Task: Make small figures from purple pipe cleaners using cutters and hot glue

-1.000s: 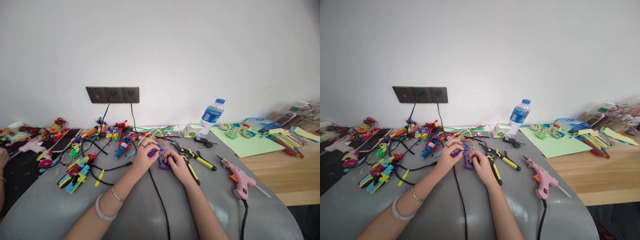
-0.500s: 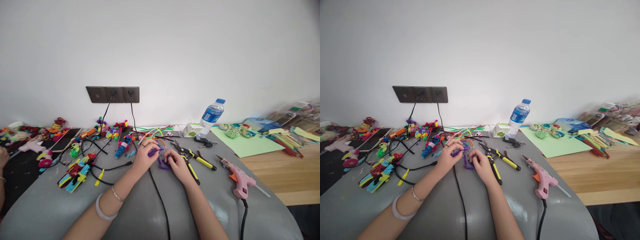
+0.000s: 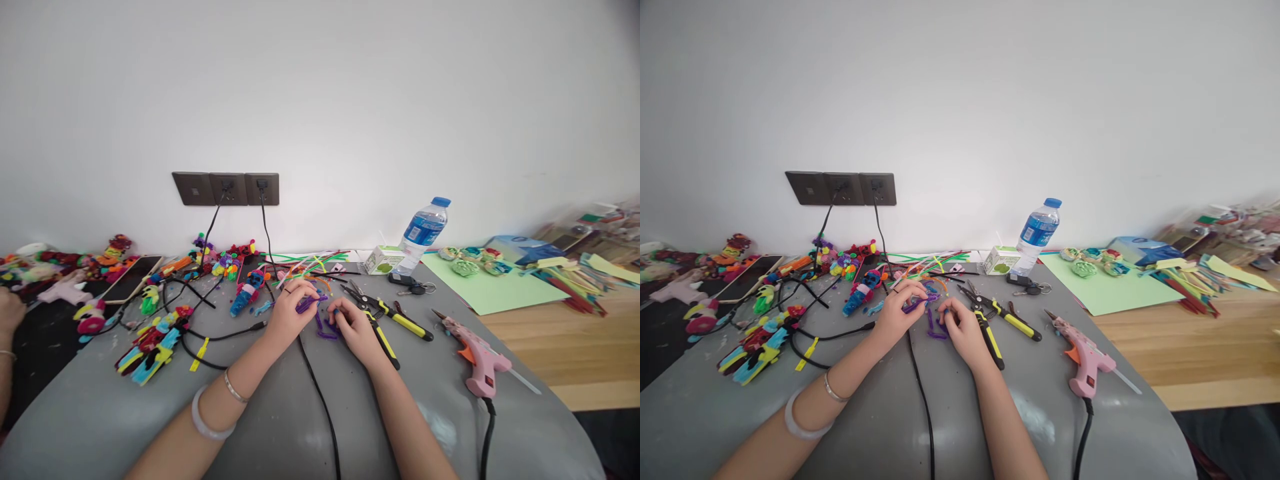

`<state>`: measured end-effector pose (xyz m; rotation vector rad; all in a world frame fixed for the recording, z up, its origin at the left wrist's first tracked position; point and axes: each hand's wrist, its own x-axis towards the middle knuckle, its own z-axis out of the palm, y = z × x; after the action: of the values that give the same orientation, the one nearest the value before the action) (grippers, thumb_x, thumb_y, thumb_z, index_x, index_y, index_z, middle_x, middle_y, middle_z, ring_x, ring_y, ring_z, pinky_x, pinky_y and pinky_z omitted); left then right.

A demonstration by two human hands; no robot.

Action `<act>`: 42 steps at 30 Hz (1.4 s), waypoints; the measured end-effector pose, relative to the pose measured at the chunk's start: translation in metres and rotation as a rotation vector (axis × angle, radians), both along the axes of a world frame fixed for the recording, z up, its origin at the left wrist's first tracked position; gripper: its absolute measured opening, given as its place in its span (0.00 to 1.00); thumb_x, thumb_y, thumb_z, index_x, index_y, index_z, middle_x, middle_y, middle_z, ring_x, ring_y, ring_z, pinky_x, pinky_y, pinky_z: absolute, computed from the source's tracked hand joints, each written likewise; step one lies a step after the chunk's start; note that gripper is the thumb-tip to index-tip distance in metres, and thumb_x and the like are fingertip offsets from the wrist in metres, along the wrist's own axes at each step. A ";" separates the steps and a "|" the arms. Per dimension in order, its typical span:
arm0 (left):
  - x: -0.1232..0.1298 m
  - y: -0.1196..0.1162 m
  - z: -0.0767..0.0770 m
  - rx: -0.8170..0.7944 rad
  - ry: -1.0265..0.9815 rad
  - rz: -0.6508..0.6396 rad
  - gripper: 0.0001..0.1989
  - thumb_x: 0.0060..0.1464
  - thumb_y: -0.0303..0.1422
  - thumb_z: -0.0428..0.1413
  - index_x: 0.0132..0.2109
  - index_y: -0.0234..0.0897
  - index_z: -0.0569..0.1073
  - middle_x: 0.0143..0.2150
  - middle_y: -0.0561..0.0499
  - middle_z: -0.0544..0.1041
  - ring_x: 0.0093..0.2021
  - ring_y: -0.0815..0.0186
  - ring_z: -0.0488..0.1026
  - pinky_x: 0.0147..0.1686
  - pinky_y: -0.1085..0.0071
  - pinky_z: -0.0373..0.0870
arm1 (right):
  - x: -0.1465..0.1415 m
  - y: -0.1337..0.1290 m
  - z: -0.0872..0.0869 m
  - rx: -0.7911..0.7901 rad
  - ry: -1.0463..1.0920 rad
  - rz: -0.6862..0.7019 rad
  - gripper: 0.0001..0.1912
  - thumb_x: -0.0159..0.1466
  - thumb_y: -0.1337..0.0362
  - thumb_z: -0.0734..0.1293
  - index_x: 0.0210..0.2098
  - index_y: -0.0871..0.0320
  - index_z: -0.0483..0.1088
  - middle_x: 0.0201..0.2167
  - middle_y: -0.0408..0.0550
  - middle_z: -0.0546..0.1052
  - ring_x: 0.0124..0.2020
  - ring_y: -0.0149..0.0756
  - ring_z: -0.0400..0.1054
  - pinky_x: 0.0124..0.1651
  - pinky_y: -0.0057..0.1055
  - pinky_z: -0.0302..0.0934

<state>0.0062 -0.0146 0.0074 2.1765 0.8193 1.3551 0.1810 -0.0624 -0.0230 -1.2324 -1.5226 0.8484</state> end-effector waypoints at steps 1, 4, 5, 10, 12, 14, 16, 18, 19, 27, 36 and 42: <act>0.000 0.000 0.000 -0.004 0.000 0.001 0.09 0.53 0.20 0.54 0.37 0.39 0.71 0.41 0.49 0.75 0.46 0.62 0.73 0.46 0.64 0.71 | 0.000 0.000 0.000 -0.001 -0.001 0.002 0.07 0.63 0.69 0.56 0.35 0.56 0.65 0.24 0.41 0.68 0.26 0.33 0.60 0.32 0.29 0.54; 0.000 0.000 0.000 -0.019 -0.003 -0.001 0.08 0.53 0.21 0.54 0.37 0.38 0.71 0.41 0.49 0.75 0.46 0.62 0.73 0.46 0.65 0.70 | 0.000 -0.001 0.001 0.000 -0.005 0.006 0.08 0.63 0.69 0.56 0.35 0.56 0.65 0.24 0.41 0.68 0.25 0.33 0.59 0.31 0.29 0.53; 0.000 0.000 -0.001 -0.024 -0.004 -0.002 0.08 0.54 0.21 0.54 0.38 0.38 0.72 0.41 0.49 0.75 0.46 0.62 0.73 0.46 0.65 0.70 | 0.000 -0.001 0.001 0.002 -0.006 0.007 0.08 0.63 0.69 0.56 0.35 0.56 0.65 0.24 0.41 0.68 0.25 0.32 0.59 0.31 0.29 0.53; -0.001 0.001 -0.004 -0.028 0.002 -0.020 0.07 0.57 0.23 0.54 0.39 0.38 0.74 0.39 0.49 0.76 0.44 0.63 0.73 0.46 0.66 0.69 | 0.001 0.000 0.000 0.011 -0.016 0.007 0.07 0.63 0.69 0.57 0.35 0.56 0.66 0.24 0.41 0.68 0.25 0.33 0.59 0.31 0.29 0.53; -0.002 0.001 -0.004 -0.022 0.008 -0.027 0.06 0.57 0.24 0.55 0.40 0.38 0.74 0.38 0.49 0.77 0.43 0.63 0.73 0.47 0.66 0.69 | 0.001 0.000 -0.001 0.009 -0.016 0.008 0.07 0.63 0.69 0.57 0.35 0.56 0.66 0.24 0.41 0.68 0.25 0.33 0.59 0.31 0.29 0.54; -0.002 0.001 -0.004 -0.029 0.015 -0.030 0.06 0.57 0.24 0.55 0.40 0.38 0.75 0.38 0.49 0.77 0.42 0.63 0.73 0.45 0.67 0.69 | 0.001 0.001 -0.002 0.008 -0.017 0.009 0.07 0.63 0.69 0.57 0.35 0.56 0.66 0.24 0.41 0.68 0.25 0.33 0.60 0.32 0.29 0.54; -0.002 0.001 -0.004 -0.047 0.020 -0.034 0.07 0.57 0.24 0.55 0.41 0.37 0.75 0.37 0.50 0.77 0.39 0.65 0.73 0.43 0.68 0.69 | 0.001 0.000 -0.002 0.011 -0.022 0.010 0.07 0.63 0.69 0.57 0.35 0.56 0.66 0.24 0.41 0.68 0.25 0.33 0.59 0.31 0.29 0.54; -0.001 0.000 -0.003 -0.065 0.030 -0.036 0.07 0.57 0.24 0.55 0.41 0.37 0.76 0.37 0.50 0.77 0.37 0.66 0.73 0.41 0.70 0.69 | 0.001 0.000 -0.001 0.012 -0.028 0.009 0.07 0.63 0.69 0.57 0.35 0.56 0.66 0.24 0.41 0.68 0.25 0.33 0.59 0.31 0.29 0.54; -0.001 0.000 -0.003 -0.077 0.036 -0.035 0.08 0.57 0.24 0.55 0.42 0.38 0.75 0.37 0.50 0.77 0.36 0.66 0.73 0.40 0.70 0.69 | 0.001 0.000 -0.001 0.011 -0.029 0.008 0.07 0.63 0.69 0.57 0.35 0.56 0.66 0.24 0.41 0.68 0.25 0.33 0.59 0.31 0.29 0.54; -0.002 -0.002 0.000 -0.187 0.064 0.011 0.02 0.56 0.27 0.55 0.35 0.37 0.70 0.30 0.55 0.73 0.29 0.70 0.69 0.31 0.75 0.65 | 0.000 -0.001 0.002 -0.003 -0.025 0.009 0.07 0.63 0.68 0.57 0.35 0.56 0.66 0.24 0.40 0.68 0.25 0.33 0.59 0.31 0.29 0.53; 0.000 -0.001 -0.003 -0.188 0.070 -0.015 0.05 0.54 0.24 0.56 0.38 0.38 0.72 0.35 0.54 0.76 0.30 0.70 0.71 0.31 0.76 0.66 | 0.000 0.000 0.000 0.010 -0.014 0.008 0.07 0.63 0.68 0.57 0.35 0.56 0.66 0.24 0.41 0.68 0.25 0.33 0.59 0.31 0.29 0.54; -0.001 0.000 -0.005 -0.097 0.093 -0.005 0.06 0.55 0.23 0.56 0.38 0.38 0.73 0.35 0.53 0.77 0.34 0.68 0.73 0.36 0.73 0.69 | 0.000 0.002 -0.003 0.031 0.077 -0.076 0.07 0.63 0.59 0.63 0.37 0.55 0.66 0.25 0.41 0.69 0.24 0.32 0.60 0.28 0.29 0.55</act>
<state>0.0056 -0.0146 0.0019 2.1780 0.8945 1.1936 0.1810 -0.0608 -0.0264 -1.2133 -1.4137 0.8104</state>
